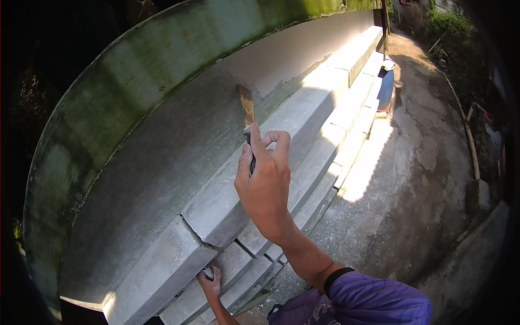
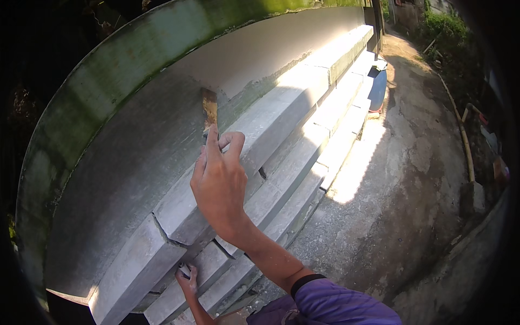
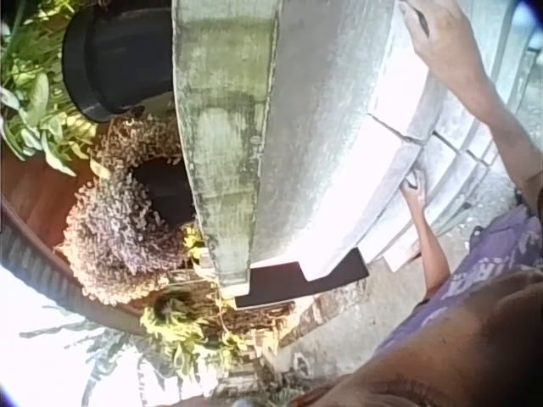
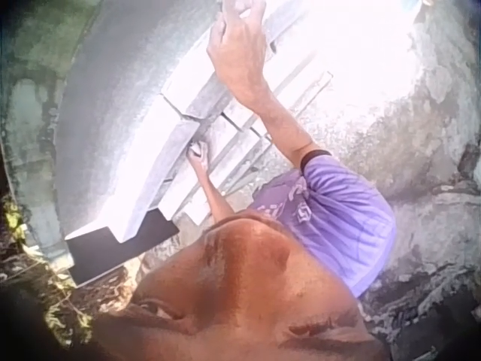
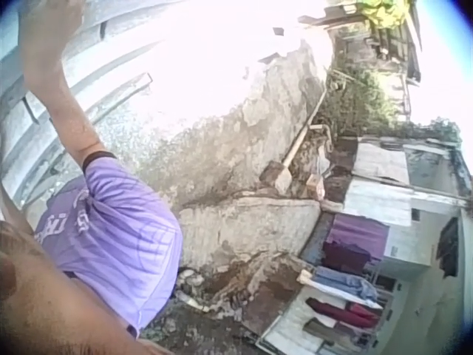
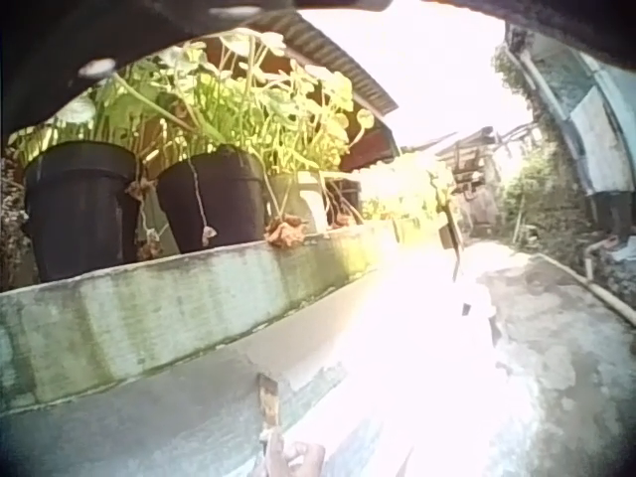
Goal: The person applies and smooths wall putty onto a wall using a putty knife.
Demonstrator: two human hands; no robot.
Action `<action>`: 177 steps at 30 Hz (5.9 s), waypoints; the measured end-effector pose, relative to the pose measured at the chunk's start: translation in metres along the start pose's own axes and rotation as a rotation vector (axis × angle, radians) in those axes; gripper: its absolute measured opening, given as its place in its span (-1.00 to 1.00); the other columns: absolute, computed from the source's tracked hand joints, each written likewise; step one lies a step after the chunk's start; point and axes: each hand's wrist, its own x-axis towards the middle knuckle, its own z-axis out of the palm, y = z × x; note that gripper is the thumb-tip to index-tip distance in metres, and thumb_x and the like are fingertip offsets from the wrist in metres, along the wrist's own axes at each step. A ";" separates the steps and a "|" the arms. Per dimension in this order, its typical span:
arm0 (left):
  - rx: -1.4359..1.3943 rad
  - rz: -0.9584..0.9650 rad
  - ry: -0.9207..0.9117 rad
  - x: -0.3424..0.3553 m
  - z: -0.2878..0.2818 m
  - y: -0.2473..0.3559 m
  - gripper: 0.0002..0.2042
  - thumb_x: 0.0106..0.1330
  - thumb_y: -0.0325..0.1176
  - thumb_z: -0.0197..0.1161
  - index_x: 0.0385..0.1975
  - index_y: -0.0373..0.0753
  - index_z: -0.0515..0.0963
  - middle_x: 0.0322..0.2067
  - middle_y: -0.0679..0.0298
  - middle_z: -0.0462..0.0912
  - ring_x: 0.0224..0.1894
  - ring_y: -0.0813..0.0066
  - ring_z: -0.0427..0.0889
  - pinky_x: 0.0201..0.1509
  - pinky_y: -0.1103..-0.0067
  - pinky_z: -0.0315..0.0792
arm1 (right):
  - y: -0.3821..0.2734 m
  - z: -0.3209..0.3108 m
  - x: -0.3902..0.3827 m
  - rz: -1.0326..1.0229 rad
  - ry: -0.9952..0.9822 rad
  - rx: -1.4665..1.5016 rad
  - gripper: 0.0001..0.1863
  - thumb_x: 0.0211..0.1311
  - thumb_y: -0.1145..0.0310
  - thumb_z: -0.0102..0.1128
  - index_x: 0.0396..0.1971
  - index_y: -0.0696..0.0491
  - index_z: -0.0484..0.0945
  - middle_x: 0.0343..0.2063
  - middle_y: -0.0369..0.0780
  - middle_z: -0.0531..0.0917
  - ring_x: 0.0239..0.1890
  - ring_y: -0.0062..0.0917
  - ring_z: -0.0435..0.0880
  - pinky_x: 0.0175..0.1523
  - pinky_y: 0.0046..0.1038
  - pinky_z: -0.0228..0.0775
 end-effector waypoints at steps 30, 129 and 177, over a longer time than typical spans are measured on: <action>-0.089 -0.002 -0.107 0.001 -0.002 0.022 -0.81 0.17 -0.38 0.38 -0.37 -0.29 0.51 -0.49 0.36 0.52 -0.45 0.58 0.49 -0.30 0.56 0.43 | -0.023 -0.006 0.001 0.024 -0.038 -0.044 -0.62 0.33 0.46 0.09 0.10 0.28 0.50 -0.29 -0.05 0.43 -0.33 -0.18 0.58 -0.20 -0.20 0.43; 0.201 0.688 -1.390 -0.062 0.488 0.281 -0.34 0.06 -0.59 0.21 0.29 -0.30 0.33 0.09 -0.04 0.57 0.15 0.01 0.55 0.25 0.26 0.39 | 0.269 -0.320 -0.372 1.239 0.408 0.242 -0.89 0.22 0.41 0.22 -0.28 0.08 0.62 -0.56 -0.46 0.48 -0.59 -0.77 0.37 -0.48 -0.67 0.15; -0.027 0.372 -1.559 -0.103 0.432 0.154 -0.25 -0.01 -0.60 0.24 0.34 -0.21 0.29 0.12 -0.15 0.53 0.17 -0.08 0.53 0.18 0.19 0.41 | 0.272 -0.338 -0.367 1.269 0.395 0.149 -0.80 0.27 0.37 0.25 -0.14 0.06 0.67 -0.51 -0.45 0.51 -0.50 -0.74 0.40 -0.43 -0.60 0.21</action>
